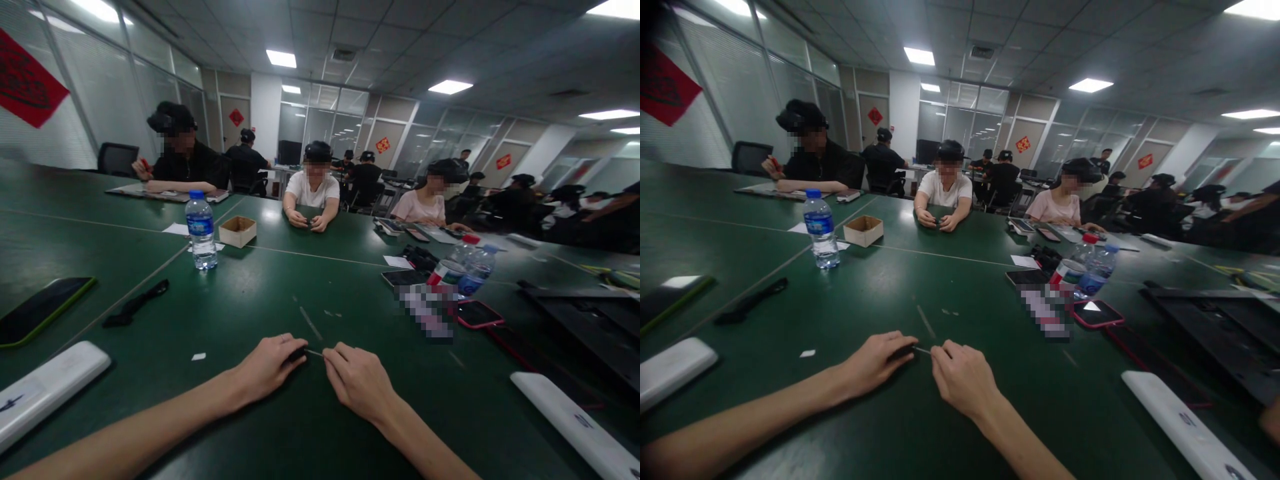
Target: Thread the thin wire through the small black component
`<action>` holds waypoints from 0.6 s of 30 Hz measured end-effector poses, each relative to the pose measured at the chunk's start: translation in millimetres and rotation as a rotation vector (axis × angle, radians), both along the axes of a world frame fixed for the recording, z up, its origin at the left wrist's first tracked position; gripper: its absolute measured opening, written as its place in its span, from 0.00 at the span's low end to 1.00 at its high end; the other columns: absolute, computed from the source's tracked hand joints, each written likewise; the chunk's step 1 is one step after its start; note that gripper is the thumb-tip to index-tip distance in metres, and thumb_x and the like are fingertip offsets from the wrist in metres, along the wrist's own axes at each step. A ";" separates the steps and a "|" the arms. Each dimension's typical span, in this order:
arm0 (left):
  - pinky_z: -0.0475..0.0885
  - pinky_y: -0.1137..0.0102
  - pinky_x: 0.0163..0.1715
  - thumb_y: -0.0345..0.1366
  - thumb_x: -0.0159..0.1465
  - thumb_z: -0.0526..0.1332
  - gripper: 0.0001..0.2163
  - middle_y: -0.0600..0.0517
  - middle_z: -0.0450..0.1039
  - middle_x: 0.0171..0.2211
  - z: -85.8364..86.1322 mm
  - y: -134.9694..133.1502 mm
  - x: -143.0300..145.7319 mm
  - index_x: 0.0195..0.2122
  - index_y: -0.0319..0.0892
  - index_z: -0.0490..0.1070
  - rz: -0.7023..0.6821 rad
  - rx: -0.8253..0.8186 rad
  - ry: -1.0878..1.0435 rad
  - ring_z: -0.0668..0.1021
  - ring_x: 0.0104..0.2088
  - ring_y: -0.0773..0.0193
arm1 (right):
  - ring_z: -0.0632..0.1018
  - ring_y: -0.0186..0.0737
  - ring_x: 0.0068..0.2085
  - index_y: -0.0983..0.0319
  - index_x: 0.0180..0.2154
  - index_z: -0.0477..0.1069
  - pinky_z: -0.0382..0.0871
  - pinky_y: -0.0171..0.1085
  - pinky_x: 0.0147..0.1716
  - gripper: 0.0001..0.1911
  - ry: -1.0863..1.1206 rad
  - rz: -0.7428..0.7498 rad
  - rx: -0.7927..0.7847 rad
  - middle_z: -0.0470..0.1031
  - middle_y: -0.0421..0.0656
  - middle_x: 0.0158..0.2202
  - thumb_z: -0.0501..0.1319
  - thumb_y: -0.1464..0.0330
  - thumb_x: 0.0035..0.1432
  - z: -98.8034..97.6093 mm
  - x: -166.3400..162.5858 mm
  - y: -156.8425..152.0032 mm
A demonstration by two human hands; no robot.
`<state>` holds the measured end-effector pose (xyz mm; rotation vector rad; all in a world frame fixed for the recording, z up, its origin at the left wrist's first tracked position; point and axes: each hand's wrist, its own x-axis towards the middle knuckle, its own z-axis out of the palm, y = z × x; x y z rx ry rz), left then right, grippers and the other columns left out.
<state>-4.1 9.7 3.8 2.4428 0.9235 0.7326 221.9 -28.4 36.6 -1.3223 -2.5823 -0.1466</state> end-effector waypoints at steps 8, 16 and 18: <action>0.70 0.68 0.41 0.37 0.68 0.54 0.12 0.47 0.73 0.41 -0.9 0.0 1.0 0.49 0.41 0.69 -0.009 -0.030 0.009 0.75 0.40 0.61 | 0.69 0.29 0.26 0.62 0.38 0.71 0.57 0.30 0.25 0.13 0.099 -0.059 -0.095 0.71 0.40 0.30 0.49 0.68 0.65 -5.7 -8.2 -6.5; 0.70 0.68 0.41 0.38 0.67 0.54 0.11 0.47 0.75 0.40 -1.7 4.7 3.3 0.46 0.41 0.70 -0.001 -0.066 -0.032 0.76 0.40 0.61 | 0.68 0.29 0.24 0.61 0.30 0.72 0.56 0.32 0.24 0.12 0.143 0.107 0.075 0.71 0.39 0.25 0.52 0.67 0.61 -9.6 -18.0 -14.4; 0.70 0.68 0.42 0.39 0.67 0.55 0.11 0.48 0.76 0.39 0.8 7.1 3.9 0.44 0.41 0.72 0.032 -0.089 -0.043 0.76 0.40 0.61 | 0.66 0.30 0.22 0.60 0.26 0.70 0.54 0.33 0.22 0.12 0.128 0.273 0.116 0.69 0.38 0.23 0.54 0.66 0.59 -12.6 -30.6 -23.4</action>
